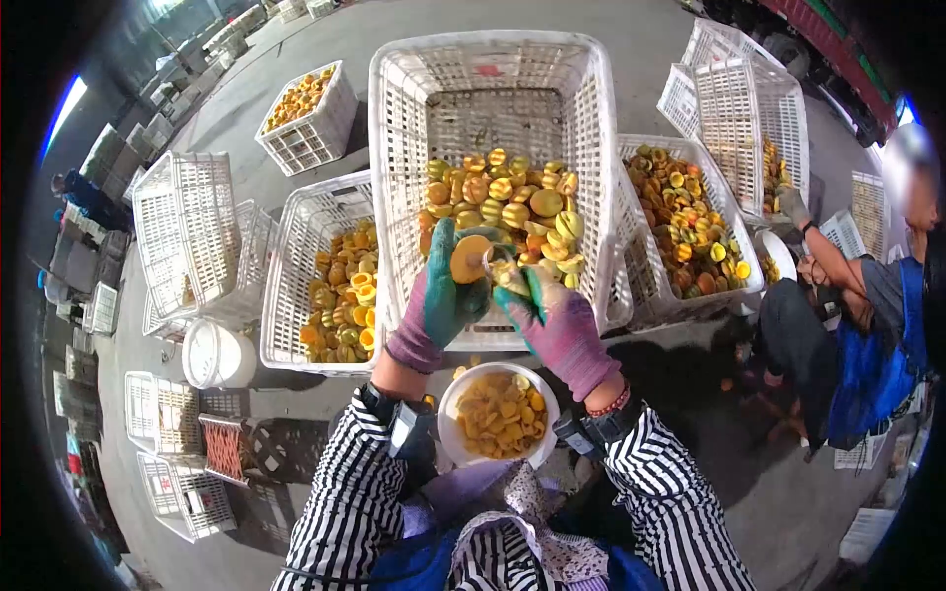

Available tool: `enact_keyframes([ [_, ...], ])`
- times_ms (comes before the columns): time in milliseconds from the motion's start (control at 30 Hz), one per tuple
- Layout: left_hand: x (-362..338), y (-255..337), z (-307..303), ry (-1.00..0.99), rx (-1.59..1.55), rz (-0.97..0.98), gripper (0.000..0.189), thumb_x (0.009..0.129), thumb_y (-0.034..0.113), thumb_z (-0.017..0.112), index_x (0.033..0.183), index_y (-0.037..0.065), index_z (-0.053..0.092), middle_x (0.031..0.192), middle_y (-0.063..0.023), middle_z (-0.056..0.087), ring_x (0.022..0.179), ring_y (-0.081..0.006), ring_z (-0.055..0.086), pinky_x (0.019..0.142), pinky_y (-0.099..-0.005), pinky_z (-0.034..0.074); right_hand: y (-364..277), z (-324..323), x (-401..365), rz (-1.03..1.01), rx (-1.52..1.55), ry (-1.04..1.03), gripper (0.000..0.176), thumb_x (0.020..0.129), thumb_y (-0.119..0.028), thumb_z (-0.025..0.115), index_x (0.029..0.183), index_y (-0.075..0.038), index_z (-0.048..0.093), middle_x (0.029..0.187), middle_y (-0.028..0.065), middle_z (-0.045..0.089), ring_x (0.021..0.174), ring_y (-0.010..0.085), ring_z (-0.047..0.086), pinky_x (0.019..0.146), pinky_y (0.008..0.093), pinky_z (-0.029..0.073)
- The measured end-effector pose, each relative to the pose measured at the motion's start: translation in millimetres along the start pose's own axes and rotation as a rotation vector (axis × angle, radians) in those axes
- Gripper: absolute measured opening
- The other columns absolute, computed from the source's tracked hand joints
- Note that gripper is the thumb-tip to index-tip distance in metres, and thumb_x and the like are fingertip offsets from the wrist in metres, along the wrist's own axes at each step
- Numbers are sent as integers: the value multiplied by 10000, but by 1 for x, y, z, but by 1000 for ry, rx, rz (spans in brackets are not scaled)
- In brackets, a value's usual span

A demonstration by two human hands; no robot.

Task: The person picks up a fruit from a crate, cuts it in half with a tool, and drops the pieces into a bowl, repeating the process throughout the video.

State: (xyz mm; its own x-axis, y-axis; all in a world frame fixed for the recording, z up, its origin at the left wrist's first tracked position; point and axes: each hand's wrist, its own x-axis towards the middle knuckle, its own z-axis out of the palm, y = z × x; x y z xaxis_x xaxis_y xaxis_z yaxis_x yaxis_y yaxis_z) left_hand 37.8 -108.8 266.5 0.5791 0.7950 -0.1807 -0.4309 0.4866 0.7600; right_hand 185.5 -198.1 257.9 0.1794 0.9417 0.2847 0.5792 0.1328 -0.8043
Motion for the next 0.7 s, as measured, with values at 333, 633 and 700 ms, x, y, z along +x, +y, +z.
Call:
enact_keyframes([
  [333,-14,-6,14,23,394,58,588,946,547,286,1145,60,549,768,-30,588,465,-70,451,403,-193,338,-1,2,-12,-55,-187,18,433,832,-381,593,1041,-3,563,716,210,616,713,380,620,628,448,493],
  [633,-3,-25,3,-58,103,218,585,968,500,276,1116,-5,530,920,-65,590,820,-151,567,788,-279,474,1,11,-17,-103,-280,-39,419,849,-443,555,909,-28,551,654,202,598,662,375,613,594,450,482],
  [700,0,-31,-5,-9,82,212,539,974,467,302,1112,-3,526,902,-63,579,810,-156,563,792,-286,470,-6,8,-16,3,-172,-73,358,820,-303,627,974,11,556,749,229,603,753,399,598,631,440,472],
])
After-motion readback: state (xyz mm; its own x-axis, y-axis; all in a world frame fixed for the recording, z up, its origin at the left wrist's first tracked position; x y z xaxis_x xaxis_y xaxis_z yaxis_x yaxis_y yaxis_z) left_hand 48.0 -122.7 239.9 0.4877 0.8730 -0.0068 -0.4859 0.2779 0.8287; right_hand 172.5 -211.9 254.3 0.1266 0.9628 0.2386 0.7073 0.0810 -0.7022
